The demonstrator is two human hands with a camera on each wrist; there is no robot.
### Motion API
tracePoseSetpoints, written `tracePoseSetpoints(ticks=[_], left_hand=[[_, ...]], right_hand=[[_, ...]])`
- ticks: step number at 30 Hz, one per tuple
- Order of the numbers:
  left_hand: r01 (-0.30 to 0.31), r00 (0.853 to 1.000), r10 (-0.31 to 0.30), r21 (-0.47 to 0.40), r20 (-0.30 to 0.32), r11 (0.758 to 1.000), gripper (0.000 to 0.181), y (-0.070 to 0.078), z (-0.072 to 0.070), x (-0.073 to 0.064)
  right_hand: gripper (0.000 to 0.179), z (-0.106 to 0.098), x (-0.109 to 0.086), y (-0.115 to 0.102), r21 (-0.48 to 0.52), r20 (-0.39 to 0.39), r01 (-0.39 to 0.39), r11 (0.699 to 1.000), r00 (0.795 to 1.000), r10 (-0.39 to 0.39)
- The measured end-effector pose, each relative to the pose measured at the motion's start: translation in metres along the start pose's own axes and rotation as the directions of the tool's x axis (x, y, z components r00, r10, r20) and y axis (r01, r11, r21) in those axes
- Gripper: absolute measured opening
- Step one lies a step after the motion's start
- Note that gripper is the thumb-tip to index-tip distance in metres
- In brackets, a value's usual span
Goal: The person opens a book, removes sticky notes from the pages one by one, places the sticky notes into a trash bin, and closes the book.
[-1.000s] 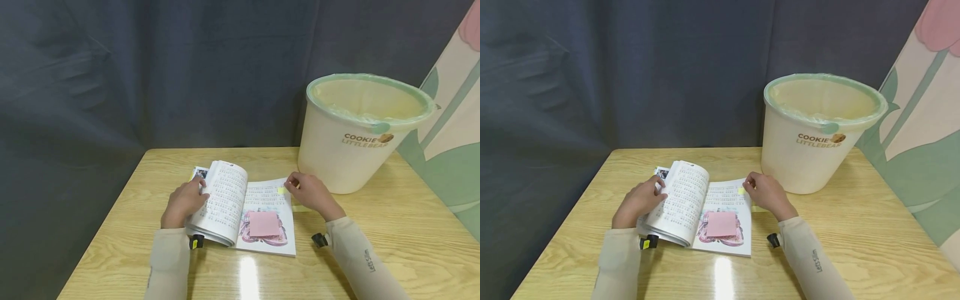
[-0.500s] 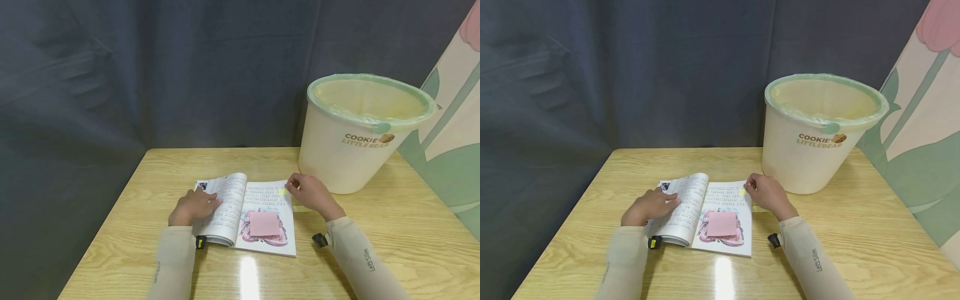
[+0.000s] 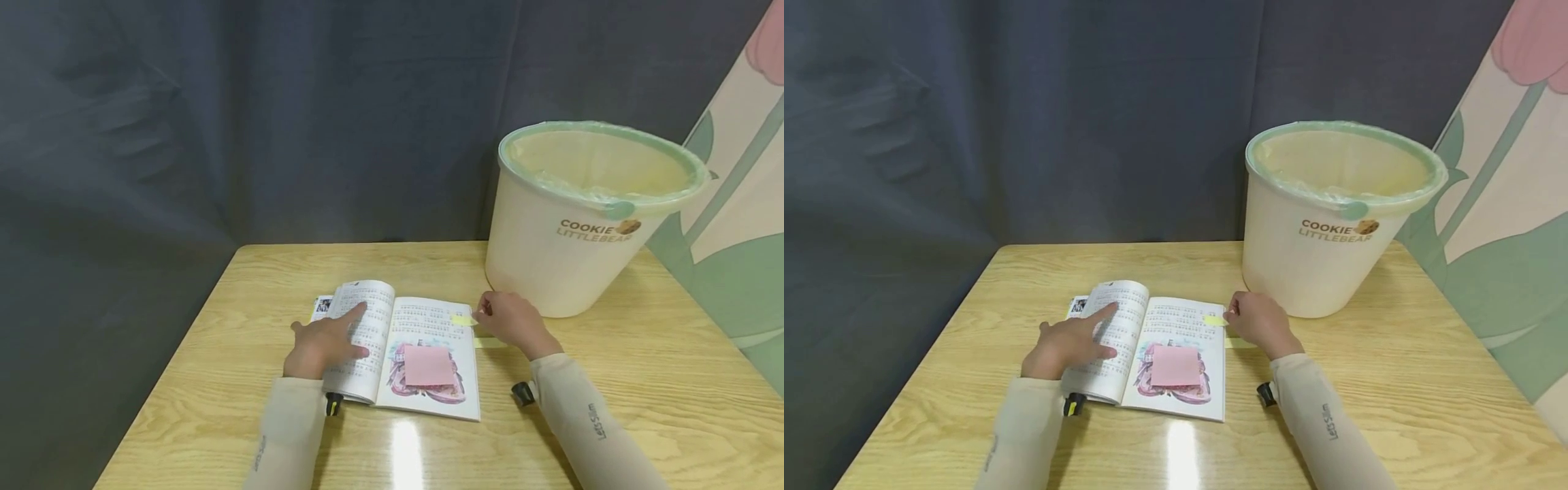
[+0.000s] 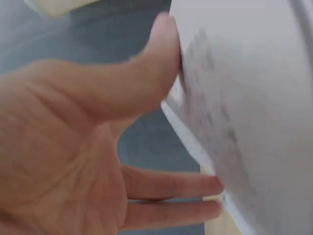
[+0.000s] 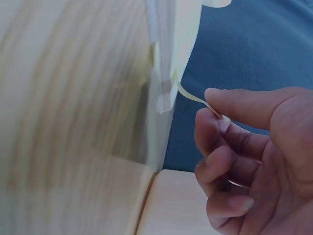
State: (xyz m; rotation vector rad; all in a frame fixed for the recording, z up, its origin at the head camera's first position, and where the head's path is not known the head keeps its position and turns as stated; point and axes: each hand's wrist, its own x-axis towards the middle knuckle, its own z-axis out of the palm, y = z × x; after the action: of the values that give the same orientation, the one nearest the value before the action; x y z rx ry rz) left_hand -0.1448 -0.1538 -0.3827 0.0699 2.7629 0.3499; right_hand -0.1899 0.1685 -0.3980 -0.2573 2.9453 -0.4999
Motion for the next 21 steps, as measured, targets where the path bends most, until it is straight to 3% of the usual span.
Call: tracePoseSetpoints(ticks=[3,5,8,10,13,15,17,19,21], left_hand=[[-0.068,0.996,0.071,0.05,-0.06,0.996,0.076,0.005,0.004,-0.002],[-0.153,0.983,0.16,0.077,-0.093,0.985,0.067,0.01,0.006,-0.002],[-0.279,0.957,0.282,0.05,-0.069,0.959,0.062,0.018,0.01,-0.001],[-0.327,0.945,0.328,0.018,-0.024,0.945,0.058,0.022,0.012,-0.002],[-0.332,0.942,0.333,-0.02,0.042,0.943,0.042,0.027,0.016,-0.003],[-0.333,0.941,0.333,-0.005,0.062,0.943,0.049,0.031,0.018,-0.004],[-0.309,0.948,0.31,-0.026,0.077,0.951,0.067,0.036,0.02,-0.005],[-0.272,0.958,0.275,-0.05,0.083,0.961,0.08,0.042,0.021,-0.005],[-0.228,0.969,0.233,-0.06,0.086,0.972,0.085,0.047,0.023,-0.005]], right_hand=[[0.016,0.001,0.0,0.003,-0.011,0.006,-0.006,1.0,1.0,0.006],[0.015,0.002,0.001,0.005,-0.014,0.003,-0.002,1.0,1.0,0.003],[0.015,0.003,0.002,0.007,-0.02,-0.003,0.007,1.0,1.0,-0.007],[0.013,0.003,0.001,0.008,-0.023,-0.011,0.013,1.0,1.0,-0.013],[0.011,0.002,-0.002,0.007,-0.041,-0.044,0.04,0.998,0.998,-0.042],[0.014,0.001,-0.005,0.003,-0.052,-0.061,0.091,0.994,0.994,-0.094],[0.02,-0.001,-0.009,-0.004,-0.061,-0.043,0.191,0.98,0.98,-0.194],[0.03,-0.002,-0.014,-0.014,-0.042,0.028,0.298,0.954,0.954,-0.297],[0.038,-0.001,-0.019,-0.024,-0.002,0.132,0.387,0.922,0.914,-0.383]])
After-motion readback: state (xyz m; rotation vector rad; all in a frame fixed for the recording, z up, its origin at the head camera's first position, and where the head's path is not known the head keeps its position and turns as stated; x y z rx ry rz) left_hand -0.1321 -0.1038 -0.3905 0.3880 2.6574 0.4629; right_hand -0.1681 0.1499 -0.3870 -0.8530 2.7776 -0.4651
